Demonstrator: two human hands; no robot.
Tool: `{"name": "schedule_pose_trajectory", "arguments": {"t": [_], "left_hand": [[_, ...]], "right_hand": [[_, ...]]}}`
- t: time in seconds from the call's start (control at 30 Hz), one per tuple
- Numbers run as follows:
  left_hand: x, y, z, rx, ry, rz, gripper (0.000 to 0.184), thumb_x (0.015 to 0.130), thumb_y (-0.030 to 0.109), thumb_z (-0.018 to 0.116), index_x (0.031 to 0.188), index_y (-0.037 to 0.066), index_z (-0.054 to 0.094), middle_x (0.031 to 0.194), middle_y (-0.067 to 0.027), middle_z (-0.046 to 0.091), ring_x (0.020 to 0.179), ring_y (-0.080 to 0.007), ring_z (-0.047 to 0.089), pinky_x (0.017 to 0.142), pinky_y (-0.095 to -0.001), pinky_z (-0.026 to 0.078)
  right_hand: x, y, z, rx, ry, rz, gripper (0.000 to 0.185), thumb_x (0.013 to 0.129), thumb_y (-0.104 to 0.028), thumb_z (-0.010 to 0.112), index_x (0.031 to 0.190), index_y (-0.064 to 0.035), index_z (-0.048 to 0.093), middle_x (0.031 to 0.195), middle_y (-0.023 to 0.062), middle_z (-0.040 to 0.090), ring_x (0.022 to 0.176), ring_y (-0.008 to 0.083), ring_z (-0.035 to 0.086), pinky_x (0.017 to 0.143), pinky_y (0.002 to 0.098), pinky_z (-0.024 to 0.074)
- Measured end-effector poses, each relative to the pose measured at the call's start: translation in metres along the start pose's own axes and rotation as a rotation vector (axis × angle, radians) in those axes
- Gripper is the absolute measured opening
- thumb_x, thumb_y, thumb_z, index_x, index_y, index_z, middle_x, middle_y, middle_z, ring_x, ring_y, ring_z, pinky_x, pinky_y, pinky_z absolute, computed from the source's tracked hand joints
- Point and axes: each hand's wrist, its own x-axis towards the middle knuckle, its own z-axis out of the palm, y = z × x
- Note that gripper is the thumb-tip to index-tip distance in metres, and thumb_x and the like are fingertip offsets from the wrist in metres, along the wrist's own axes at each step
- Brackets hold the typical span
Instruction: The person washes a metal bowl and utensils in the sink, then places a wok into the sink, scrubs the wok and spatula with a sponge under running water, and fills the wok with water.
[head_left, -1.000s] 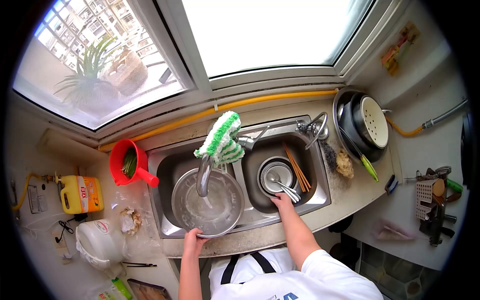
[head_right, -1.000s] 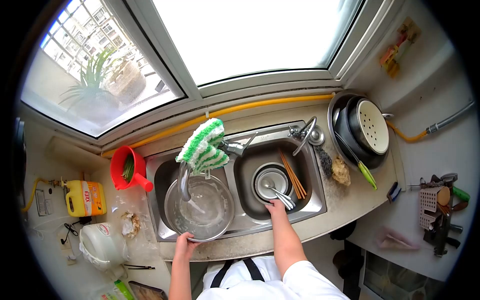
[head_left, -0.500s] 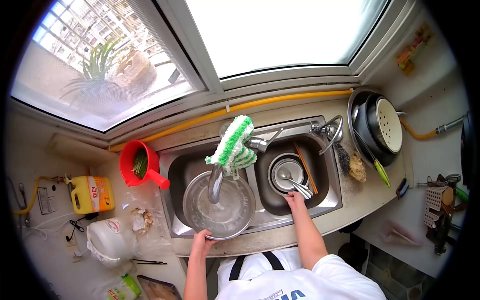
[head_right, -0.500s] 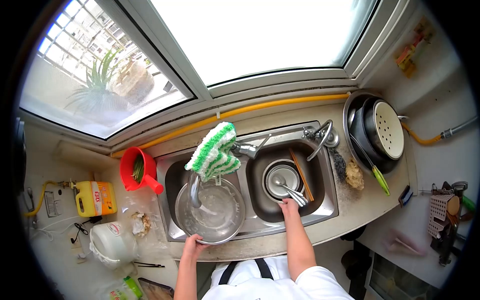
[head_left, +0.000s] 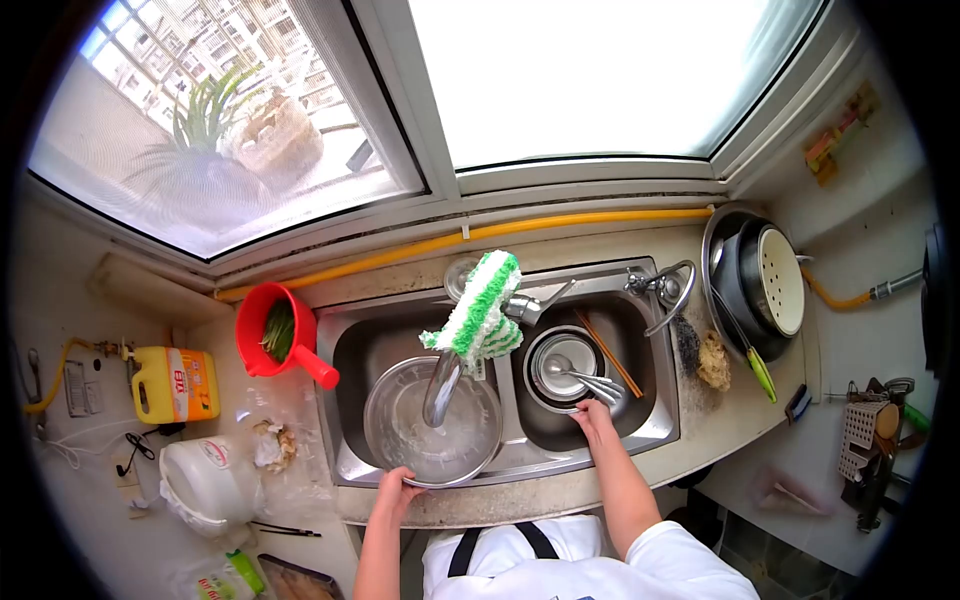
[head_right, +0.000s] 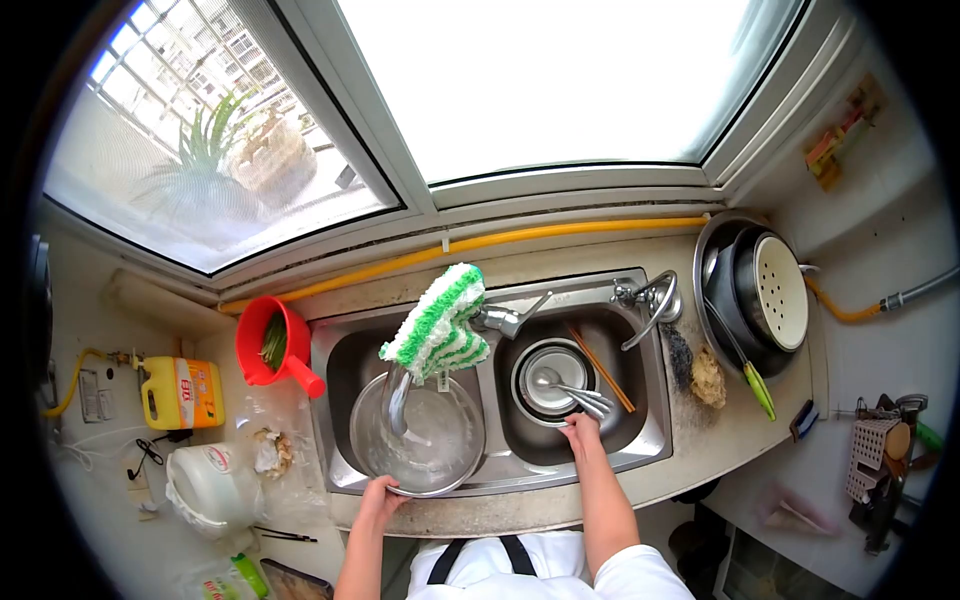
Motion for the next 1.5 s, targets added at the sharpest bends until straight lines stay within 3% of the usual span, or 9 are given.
{"name": "schedule_pose_trajectory", "arguments": {"t": [0.5, 0.7, 0.8, 0.87, 0.9, 1.03, 1.27, 1.3, 1.5], "left_hand": [[0.162, 0.032, -0.045, 0.249, -0.078, -0.421, 0.024, 0.071, -0.003, 0.045, 0.094, -0.011, 0.047, 0.089, -0.0204, 0.056, 0.09, -0.0344, 0.058, 0.083, -0.0465, 0.05], [0.056, 0.039, 0.038, 1.501, 0.608, 0.607, 0.027, 0.074, 0.012, 0.053, 0.091, -0.009, 0.05, 0.094, -0.027, 0.056, 0.094, -0.0383, 0.053, 0.079, -0.0434, 0.042], [-0.009, 0.002, 0.1, 1.163, -0.058, 0.432, 0.022, 0.083, 0.018, 0.053, 0.088, -0.003, 0.056, 0.082, -0.0209, 0.061, 0.065, -0.0356, 0.061, 0.062, -0.0366, 0.048], [-0.02, -0.044, 0.155, 0.852, -0.498, 0.235, 0.047, 0.085, 0.029, 0.05, 0.121, -0.001, 0.039, 0.103, -0.0192, 0.059, 0.09, -0.0309, 0.06, 0.078, -0.0363, 0.047], [-0.002, -0.063, 0.181, 0.929, -0.456, 0.177, 0.068, 0.083, 0.035, 0.052, 0.131, -0.004, 0.024, 0.123, -0.0262, 0.045, 0.113, -0.0341, 0.047, 0.094, -0.0362, 0.037], [0.103, -0.099, 0.251, 0.743, 0.02, 0.148, 0.096, 0.074, 0.047, 0.06, 0.133, -0.012, 0.012, 0.134, -0.0317, 0.026, 0.126, -0.0372, 0.029, 0.104, -0.0343, 0.024], [0.131, -0.092, 0.26, 1.035, 0.103, 0.374, 0.063, 0.069, 0.025, 0.068, 0.108, -0.014, 0.036, 0.099, -0.0353, 0.053, 0.097, -0.0452, 0.053, 0.085, -0.0434, 0.043], [0.123, -0.088, 0.264, 1.099, 0.111, 0.366, 0.062, 0.069, 0.025, 0.068, 0.107, -0.014, 0.036, 0.096, -0.0355, 0.054, 0.093, -0.0455, 0.054, 0.083, -0.0434, 0.045], [0.1, -0.106, 0.261, 1.072, 0.067, 0.407, 0.053, 0.068, 0.022, 0.067, 0.097, -0.015, 0.042, 0.088, -0.0343, 0.056, 0.087, -0.0434, 0.057, 0.077, -0.0424, 0.048]], "right_hand": [[-0.008, -0.003, 0.003, -0.408, 0.063, 0.165, 0.016, 0.084, 0.001, 0.045, 0.099, 0.0059, 0.047, 0.097, 0.0192, 0.056, 0.09, 0.0298, 0.059, 0.077, 0.0376, 0.0523], [-0.143, -0.073, 0.073, -1.128, -0.134, 0.089, 0.019, 0.083, -0.014, 0.053, 0.09, 0.0033, 0.058, 0.083, 0.0143, 0.063, 0.073, 0.0208, 0.064, 0.062, 0.0279, 0.0527], [-0.093, -0.104, 0.064, -1.348, -0.064, -0.534, 0.018, 0.081, -0.013, 0.053, 0.09, 0.0031, 0.057, 0.084, 0.0144, 0.062, 0.074, 0.0238, 0.061, 0.066, 0.0311, 0.0496], [-0.052, -0.115, 0.072, -1.46, -0.099, -0.89, 0.022, 0.081, -0.013, 0.053, 0.094, 0.0043, 0.055, 0.091, 0.0189, 0.059, 0.085, 0.0296, 0.058, 0.076, 0.0352, 0.0458], [-0.035, -0.116, 0.077, -1.477, -0.129, -0.982, 0.024, 0.08, -0.013, 0.054, 0.097, 0.0043, 0.054, 0.096, 0.0213, 0.057, 0.092, 0.0329, 0.055, 0.081, 0.0373, 0.0433], [0.023, -0.113, 0.088, -1.605, -0.192, -0.81, 0.033, 0.085, -0.026, 0.051, 0.101, 0.0035, 0.053, 0.104, 0.0251, 0.053, 0.098, 0.0365, 0.051, 0.085, 0.0401, 0.0402], [0.002, -0.14, 0.101, -1.697, -0.331, -0.52, 0.084, 0.067, -0.062, 0.06, 0.101, 0.014, 0.051, 0.104, 0.0291, 0.052, 0.099, 0.0366, 0.052, 0.086, 0.0379, 0.0408], [0.012, -0.136, 0.089, -1.679, -0.319, -0.673, 0.071, 0.067, -0.061, 0.062, 0.083, 0.0084, 0.054, 0.084, 0.0213, 0.055, 0.077, 0.0279, 0.054, 0.07, 0.0355, 0.0423], [-0.021, -0.149, 0.079, -1.727, -0.352, -0.648, 0.062, 0.068, -0.055, 0.066, 0.077, 0.0042, 0.05, 0.076, 0.0167, 0.052, 0.069, 0.0243, 0.05, 0.064, 0.0345, 0.0411]]}}
